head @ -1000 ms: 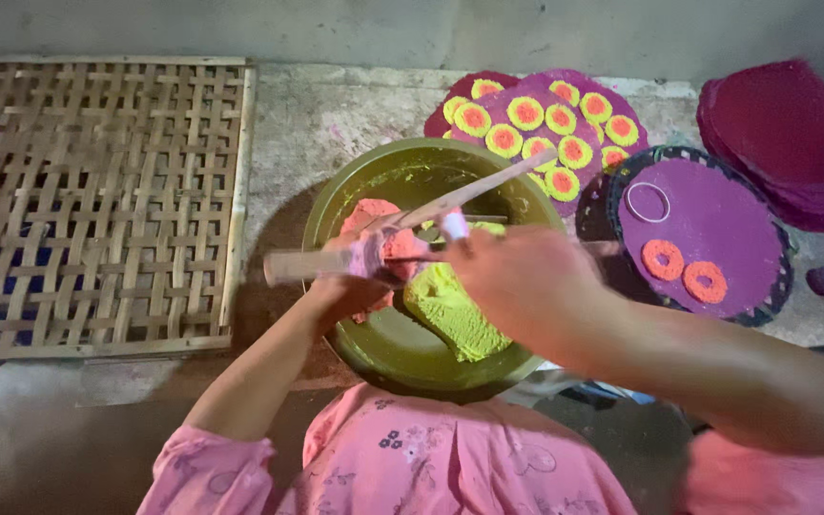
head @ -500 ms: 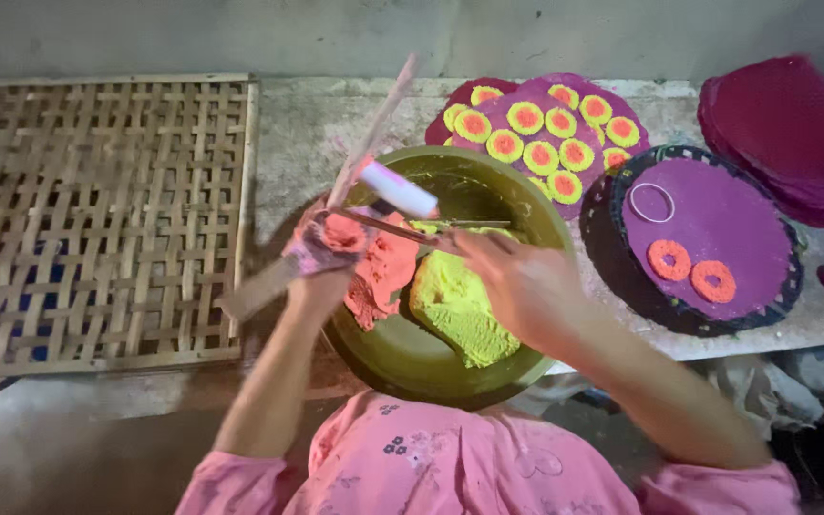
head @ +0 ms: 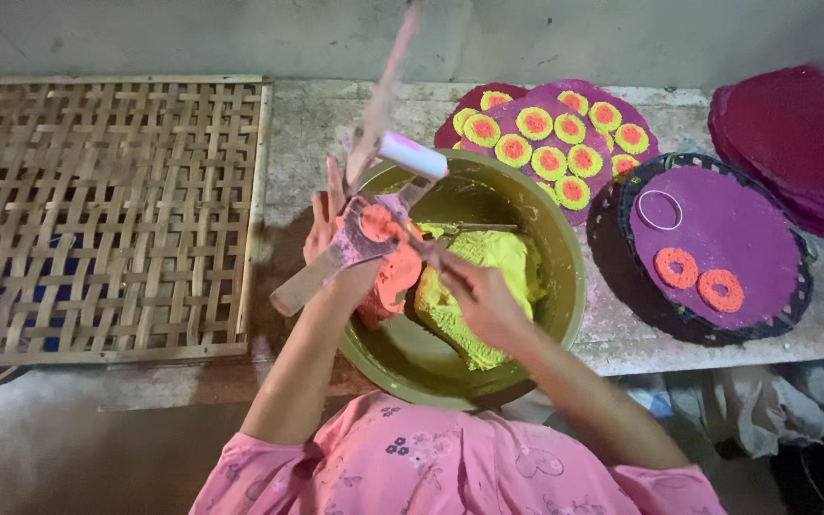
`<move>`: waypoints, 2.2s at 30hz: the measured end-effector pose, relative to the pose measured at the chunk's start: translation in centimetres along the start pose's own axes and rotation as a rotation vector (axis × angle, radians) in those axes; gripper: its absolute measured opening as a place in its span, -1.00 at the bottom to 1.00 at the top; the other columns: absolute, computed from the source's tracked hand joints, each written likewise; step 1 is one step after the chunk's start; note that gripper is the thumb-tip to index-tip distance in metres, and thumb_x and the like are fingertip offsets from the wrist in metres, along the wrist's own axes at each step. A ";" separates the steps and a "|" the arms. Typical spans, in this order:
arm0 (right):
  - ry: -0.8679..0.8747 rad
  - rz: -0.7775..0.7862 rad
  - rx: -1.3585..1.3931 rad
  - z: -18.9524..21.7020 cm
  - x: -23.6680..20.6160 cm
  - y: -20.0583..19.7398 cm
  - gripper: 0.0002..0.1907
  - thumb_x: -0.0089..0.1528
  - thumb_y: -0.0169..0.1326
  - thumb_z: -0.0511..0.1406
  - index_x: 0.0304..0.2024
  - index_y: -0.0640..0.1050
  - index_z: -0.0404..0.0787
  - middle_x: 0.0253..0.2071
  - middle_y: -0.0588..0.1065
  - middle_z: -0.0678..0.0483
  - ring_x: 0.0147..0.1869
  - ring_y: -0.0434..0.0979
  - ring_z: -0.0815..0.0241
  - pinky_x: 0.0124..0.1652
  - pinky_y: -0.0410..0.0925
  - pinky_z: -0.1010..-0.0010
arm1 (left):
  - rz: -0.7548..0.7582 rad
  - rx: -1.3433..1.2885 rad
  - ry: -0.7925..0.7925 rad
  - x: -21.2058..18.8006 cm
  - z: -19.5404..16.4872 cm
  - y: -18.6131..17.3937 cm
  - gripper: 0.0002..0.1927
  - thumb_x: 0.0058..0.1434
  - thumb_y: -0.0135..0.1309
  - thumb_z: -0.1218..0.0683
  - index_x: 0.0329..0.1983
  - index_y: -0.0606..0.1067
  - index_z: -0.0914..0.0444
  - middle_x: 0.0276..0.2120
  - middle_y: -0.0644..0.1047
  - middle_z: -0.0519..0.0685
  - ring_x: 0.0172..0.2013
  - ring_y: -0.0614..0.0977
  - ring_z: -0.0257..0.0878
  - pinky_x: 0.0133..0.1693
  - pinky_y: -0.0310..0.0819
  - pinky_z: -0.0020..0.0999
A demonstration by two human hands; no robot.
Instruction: The person presses orange dough into a wooden hand mold, forms flower rosettes, and places them in rings on purple discs to build decorative flower patterns, working through multiple discs while keeping bowls of orange and yellow dough beside the work.
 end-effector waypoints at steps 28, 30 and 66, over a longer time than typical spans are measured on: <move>-0.498 0.341 -1.295 8.9 1.3 -0.1 -0.78 0.19 0.07 -0.29 -0.16 0.55 -0.26 -0.28 0.56 -0.13 -0.29 0.65 0.01 -0.41 0.48 0.21 | 0.739 -1.173 0.063 -2.5 2.1 6.4 -0.47 0.32 0.23 0.05 0.34 0.43 0.20 -0.16 0.53 0.00 -0.31 0.59 -0.29 -0.35 0.57 -0.37; -0.745 0.190 -1.317 11.1 -0.5 -0.3 -0.79 0.14 0.08 -0.28 -0.21 0.54 -0.23 -0.30 0.53 -0.02 -0.29 0.64 0.04 -0.37 0.48 0.25 | 0.932 -1.342 -0.226 -3.5 3.6 7.1 -0.49 0.27 0.24 0.09 0.29 0.47 0.18 -0.21 0.54 0.06 -0.36 0.58 -0.27 -0.42 0.54 -0.33; -0.755 0.216 -0.619 0.7 4.2 -0.8 -0.66 0.31 0.10 -0.10 0.15 0.61 0.31 -0.12 0.58 0.06 0.10 0.56 0.12 0.12 0.42 0.26 | 0.658 -1.677 -0.147 -7.7 1.2 4.5 -0.56 -0.05 0.02 0.29 -0.03 0.55 0.37 -0.31 0.53 0.00 -0.27 0.55 -0.23 -0.25 0.45 -0.36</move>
Point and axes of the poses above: each hand's wrist, its own x-axis towards the middle knuckle, its own y-axis out of the palm, z = x × y, the point moved 4 cm from there along x, towards the middle knuckle
